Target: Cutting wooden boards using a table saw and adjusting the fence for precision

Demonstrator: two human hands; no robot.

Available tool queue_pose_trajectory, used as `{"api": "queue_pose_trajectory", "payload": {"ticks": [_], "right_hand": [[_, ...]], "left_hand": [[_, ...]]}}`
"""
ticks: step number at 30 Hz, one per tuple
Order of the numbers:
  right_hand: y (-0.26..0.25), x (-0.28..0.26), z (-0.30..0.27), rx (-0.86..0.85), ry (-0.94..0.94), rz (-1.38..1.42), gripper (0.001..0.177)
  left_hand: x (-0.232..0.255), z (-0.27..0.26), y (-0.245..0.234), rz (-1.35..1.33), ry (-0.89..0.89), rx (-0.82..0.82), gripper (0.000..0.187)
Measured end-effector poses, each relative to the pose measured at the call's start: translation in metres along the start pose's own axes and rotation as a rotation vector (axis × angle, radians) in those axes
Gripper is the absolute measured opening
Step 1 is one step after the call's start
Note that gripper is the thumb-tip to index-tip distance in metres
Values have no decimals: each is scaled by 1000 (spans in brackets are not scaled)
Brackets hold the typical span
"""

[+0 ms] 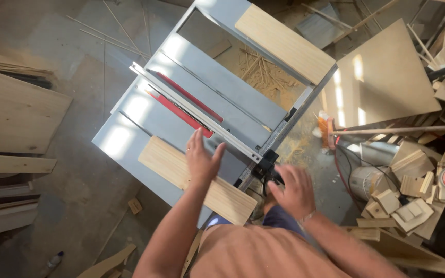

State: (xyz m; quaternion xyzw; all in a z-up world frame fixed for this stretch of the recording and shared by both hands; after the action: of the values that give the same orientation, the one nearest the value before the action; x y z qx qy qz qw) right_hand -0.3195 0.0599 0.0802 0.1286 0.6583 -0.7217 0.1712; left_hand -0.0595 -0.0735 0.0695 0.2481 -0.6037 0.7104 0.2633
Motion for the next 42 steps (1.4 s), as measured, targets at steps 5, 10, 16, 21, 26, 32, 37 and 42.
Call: {"api": "queue_pose_trajectory", "payload": {"ticks": [5,10,16,21,26,32,37,42], "right_hand": [[49,16,39,-128,-78,-99,70],[66,-7,60,-236,-40,-137,60],[77,-7,75,-373,84,-177,33],[87,-3,73,-411,85,-192,35],[83,-6,74,-395,81,-186,35],[91,-1,71,-375,79,-192,38],[97,3,68,-338,74,-188,38],[99,4,68,-312,64,-164,38]], "left_hand": [[-8,2,39,47,-114,16,99],[-12,0,45,55,-95,0,105],[-20,0,49,49,-100,14,107],[-27,-2,55,68,-86,8,108],[-28,-3,55,77,-83,16,109],[-24,-2,53,75,-92,2,108],[-24,-2,53,84,-97,-11,107],[-23,-1,53,87,-104,-15,107]]}}
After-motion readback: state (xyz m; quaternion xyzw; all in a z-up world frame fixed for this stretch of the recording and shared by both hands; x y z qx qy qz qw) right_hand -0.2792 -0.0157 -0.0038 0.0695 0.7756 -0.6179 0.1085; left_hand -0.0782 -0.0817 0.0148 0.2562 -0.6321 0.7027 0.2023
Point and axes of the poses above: each hand's wrist, its own z-axis towards the middle knuckle, its own y-axis out of the palm, x = y × z, the point moved 7 cm from there along z, towards the middle knuckle
